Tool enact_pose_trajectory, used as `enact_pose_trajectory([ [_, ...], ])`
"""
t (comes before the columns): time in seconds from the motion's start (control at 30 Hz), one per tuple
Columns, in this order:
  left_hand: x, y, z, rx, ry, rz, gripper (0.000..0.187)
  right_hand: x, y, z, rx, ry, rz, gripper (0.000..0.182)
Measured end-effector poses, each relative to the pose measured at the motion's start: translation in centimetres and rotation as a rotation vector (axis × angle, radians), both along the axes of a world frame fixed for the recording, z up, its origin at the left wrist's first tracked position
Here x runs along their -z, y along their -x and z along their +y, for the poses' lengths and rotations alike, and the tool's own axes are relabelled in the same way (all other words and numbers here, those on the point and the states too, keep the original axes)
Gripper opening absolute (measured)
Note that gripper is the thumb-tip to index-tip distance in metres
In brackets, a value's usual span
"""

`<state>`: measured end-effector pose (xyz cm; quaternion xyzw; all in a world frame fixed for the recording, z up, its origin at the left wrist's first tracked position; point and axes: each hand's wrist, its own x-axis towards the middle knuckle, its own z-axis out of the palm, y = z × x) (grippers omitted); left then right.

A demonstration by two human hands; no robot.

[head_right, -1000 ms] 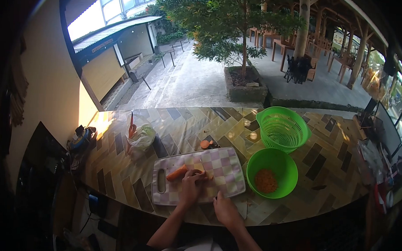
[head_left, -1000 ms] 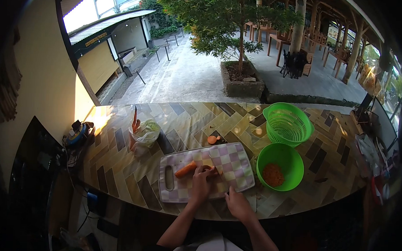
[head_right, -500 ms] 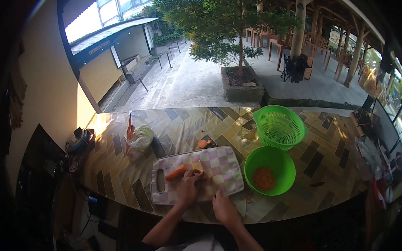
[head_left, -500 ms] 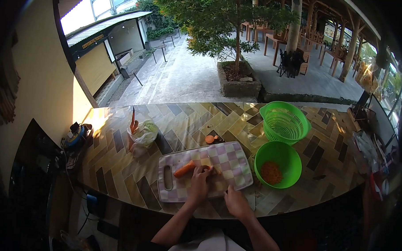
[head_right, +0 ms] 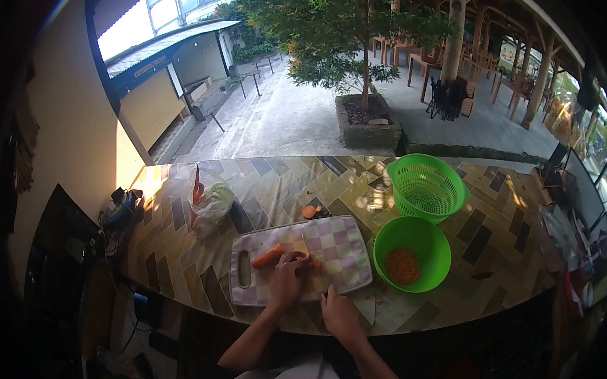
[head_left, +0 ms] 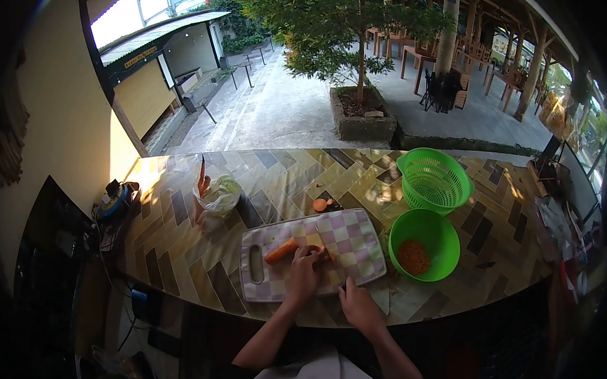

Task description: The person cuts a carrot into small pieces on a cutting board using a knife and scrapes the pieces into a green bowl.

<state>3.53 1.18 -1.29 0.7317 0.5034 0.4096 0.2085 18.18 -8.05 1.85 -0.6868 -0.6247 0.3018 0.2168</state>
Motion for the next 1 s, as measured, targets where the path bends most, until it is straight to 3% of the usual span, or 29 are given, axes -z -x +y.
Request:
enact_pose_trajectory([
  [0.27,0.4,0.0,0.2,-0.020,0.025,-0.025,0.018,-0.6,0.8,1.8,-0.002,0.130,-0.013,0.029],
  [0.47,0.2,0.0,0.1,0.009,0.007,-0.039,0.018,1.3,0.7,3.4,-0.044,0.070,-0.063,0.027],
  [0.73,0.4,0.1,0.2,0.014,-0.047,-0.036,0.029,-0.3,-1.0,0.4,-0.027,0.015,-0.069,0.028],
  [1.0,0.4,0.2,0.1,0.010,0.000,-0.055,0.028,-0.8,0.1,0.4,-0.011,0.031,-0.005,0.030],
])
